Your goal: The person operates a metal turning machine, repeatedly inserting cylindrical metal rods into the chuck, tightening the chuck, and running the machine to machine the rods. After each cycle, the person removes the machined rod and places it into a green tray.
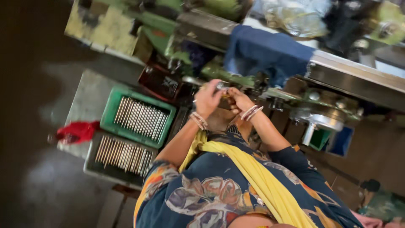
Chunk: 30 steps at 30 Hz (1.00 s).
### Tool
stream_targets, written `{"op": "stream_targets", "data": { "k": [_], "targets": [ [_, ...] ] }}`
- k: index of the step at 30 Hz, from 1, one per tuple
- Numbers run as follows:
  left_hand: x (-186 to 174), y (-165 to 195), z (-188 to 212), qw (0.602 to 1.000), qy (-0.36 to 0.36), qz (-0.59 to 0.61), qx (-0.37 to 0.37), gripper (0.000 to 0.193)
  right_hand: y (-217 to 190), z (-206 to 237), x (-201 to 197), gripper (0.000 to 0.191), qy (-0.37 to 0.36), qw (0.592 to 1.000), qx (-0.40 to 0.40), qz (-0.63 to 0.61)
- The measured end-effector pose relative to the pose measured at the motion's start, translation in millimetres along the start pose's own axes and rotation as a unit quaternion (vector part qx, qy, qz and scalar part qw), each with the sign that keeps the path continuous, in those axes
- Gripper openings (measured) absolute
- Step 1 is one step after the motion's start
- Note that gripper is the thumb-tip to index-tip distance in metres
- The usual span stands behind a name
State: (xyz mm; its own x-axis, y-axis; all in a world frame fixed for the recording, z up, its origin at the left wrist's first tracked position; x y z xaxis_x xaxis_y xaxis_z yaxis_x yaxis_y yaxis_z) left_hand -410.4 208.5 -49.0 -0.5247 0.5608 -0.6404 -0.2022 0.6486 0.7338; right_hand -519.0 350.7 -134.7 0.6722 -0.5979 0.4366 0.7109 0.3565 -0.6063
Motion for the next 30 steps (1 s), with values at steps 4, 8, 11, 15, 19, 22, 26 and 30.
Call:
{"op": "stream_targets", "data": {
  "k": [4,8,11,15,19,22,26,30],
  "targets": [
    [-27,3,5,0.998,0.009,-0.001,0.07,0.037,-9,8,50,0.009,-0.008,0.999,0.02,-0.024],
    [-53,-8,11,0.994,0.049,0.014,0.096,0.04,-13,12,78,0.013,-0.052,0.996,-0.02,-0.075],
    [-50,-16,15,0.995,0.001,-0.078,0.065,0.041,-15,13,88,0.018,-0.059,0.997,-0.014,-0.05],
    [-61,-30,22,0.971,0.024,-0.127,0.202,0.045,-16,28,96,0.021,-0.098,0.993,0.056,-0.013],
    [-66,-55,28,0.904,-0.104,-0.154,0.385,0.04,-11,39,104,0.023,-0.18,0.975,0.127,0.032],
    [-63,-58,20,0.941,-0.101,-0.175,0.272,0.039,-3,18,100,0.017,-0.074,0.993,0.088,0.021],
    [-35,-48,27,0.976,0.032,0.102,-0.189,0.056,-2,-14,99,0.012,0.057,0.961,-0.223,0.151],
    [-15,-57,58,0.907,0.08,0.285,-0.3,0.055,15,-44,100,0.013,0.006,0.919,-0.372,0.133]
  ]
}}
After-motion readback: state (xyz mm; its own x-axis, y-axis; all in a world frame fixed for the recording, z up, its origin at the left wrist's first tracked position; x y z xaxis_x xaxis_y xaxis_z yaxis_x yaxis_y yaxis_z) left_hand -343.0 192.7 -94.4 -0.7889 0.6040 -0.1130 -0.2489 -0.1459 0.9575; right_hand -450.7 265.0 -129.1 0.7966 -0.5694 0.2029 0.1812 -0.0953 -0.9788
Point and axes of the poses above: each hand's wrist, its own z-axis away from the middle knuckle, its own x-axis out of the palm, y = z × x, the point moved 5 cm from there along -z, towards the middle knuckle, and after that the axes turned 6 degrees about -y, right-handed, at the moved point
